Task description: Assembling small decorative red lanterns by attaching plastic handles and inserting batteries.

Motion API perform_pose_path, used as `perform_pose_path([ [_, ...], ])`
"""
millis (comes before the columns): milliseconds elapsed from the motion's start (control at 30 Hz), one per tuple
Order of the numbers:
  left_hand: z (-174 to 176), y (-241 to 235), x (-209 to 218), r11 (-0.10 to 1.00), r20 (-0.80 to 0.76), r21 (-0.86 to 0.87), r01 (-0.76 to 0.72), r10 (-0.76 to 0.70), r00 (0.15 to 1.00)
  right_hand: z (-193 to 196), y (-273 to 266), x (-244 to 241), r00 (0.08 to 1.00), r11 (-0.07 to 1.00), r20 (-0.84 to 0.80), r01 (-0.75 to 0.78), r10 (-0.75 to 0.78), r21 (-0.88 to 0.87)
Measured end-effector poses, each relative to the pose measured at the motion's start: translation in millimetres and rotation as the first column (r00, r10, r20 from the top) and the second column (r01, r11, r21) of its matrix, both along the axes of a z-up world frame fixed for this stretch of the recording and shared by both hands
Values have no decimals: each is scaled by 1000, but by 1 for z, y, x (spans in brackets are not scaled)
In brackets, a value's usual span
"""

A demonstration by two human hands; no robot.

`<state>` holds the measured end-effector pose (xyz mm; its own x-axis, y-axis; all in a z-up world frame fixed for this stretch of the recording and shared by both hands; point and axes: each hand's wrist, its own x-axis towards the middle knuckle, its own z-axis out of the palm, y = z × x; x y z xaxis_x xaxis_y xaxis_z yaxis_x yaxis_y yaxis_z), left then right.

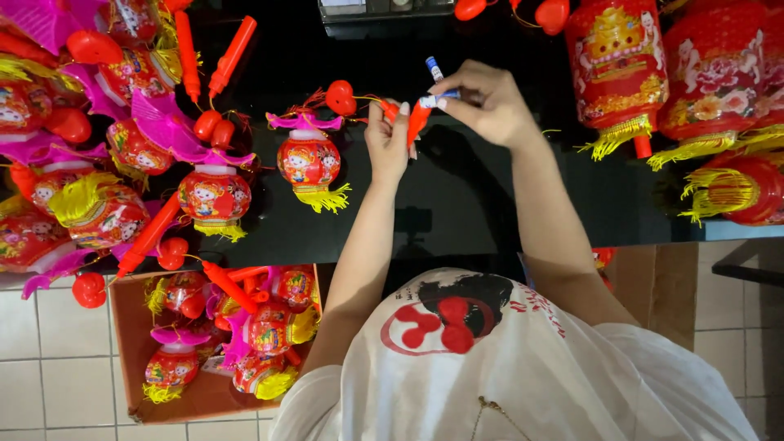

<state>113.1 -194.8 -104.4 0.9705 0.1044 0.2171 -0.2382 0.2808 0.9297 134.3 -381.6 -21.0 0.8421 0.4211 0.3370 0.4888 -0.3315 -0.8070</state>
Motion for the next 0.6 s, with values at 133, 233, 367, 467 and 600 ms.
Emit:
perform_pose_path([
  [133,8,-2,-5,997,36,75,-11,8,999,46,5,2,989,986,-133,-77,57,-150],
  [233,5,-2,-4,997,10,70,18,-18,1000,56,12,11,951,940,-307,-144,45,-308],
  [367,1,-1,-1,998,-92,-60,17,-22,996,23,18,31,950,983,-312,-29,-29,-180],
  [467,4,2,-1,997,-142,-72,27,-38,989,-52,17,65,958,957,-142,221,-250,-189],
  [600,5,3,-1,997,-157,-72,42,-53,986,-105,25,68,923,785,81,364,-376,-501],
])
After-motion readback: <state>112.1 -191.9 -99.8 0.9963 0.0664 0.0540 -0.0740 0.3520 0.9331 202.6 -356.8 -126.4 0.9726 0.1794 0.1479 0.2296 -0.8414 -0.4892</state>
